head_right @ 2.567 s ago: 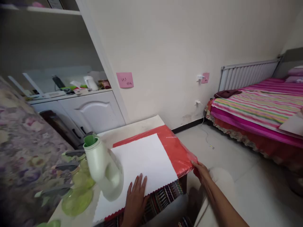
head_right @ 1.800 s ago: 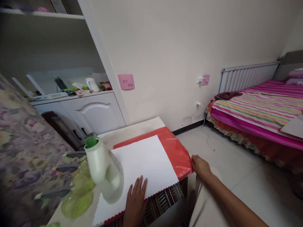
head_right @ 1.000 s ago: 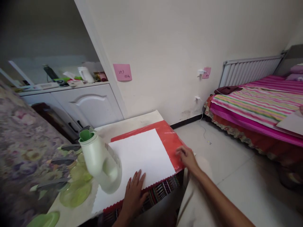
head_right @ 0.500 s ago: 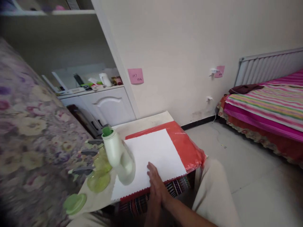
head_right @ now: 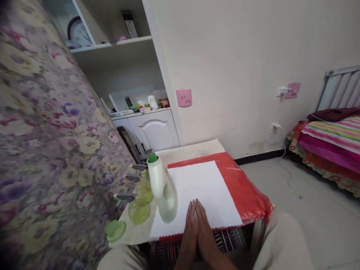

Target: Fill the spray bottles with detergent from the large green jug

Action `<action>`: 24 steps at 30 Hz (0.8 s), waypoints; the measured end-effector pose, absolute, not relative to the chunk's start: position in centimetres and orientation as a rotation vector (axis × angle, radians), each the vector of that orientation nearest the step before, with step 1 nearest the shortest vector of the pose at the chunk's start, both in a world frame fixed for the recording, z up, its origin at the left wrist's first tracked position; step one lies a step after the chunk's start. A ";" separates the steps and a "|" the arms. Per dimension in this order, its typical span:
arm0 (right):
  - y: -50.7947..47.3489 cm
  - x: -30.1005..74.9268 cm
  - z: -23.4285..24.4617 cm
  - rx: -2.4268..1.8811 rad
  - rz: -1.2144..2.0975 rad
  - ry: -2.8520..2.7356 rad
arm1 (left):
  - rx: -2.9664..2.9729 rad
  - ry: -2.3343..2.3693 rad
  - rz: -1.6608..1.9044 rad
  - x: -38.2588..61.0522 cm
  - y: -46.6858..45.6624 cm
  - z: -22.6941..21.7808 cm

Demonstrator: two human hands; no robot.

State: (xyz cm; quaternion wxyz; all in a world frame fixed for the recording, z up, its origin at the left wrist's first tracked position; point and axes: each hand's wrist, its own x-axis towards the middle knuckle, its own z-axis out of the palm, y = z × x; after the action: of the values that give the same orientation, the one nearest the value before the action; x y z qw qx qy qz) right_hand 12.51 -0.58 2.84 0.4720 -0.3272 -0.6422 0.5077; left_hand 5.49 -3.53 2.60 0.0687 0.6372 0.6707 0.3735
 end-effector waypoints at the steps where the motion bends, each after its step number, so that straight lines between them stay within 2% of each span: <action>1: 0.3 13.0 2.7 -0.884 1.080 -1.682 | 1.939 2.031 1.098 4.0 -3.6 2.9; 5: 4.0 14.7 1.6 -1.162 0.491 -1.999 | 2.256 2.229 0.780 -0.5 -2.9 2.7; 9: 6.0 15.3 -1.2 -1.252 0.194 -2.185 | 2.502 2.284 0.656 -1.8 -1.7 0.1; 15: 6.3 15.3 -2.7 -1.274 0.074 -2.278 | 2.575 2.348 0.681 -2.2 -1.4 -1.9; 24: 5.8 15.6 -3.1 -1.280 0.050 -2.292 | 2.627 2.114 0.554 -1.4 -2.0 -2.5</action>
State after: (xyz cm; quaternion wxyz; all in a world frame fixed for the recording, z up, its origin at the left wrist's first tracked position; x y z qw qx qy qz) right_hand 15.63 5.82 -3.14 0.2549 -0.4714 -0.8441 0.0186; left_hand -1.40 -2.03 -2.46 -0.1373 0.7615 0.6128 0.1605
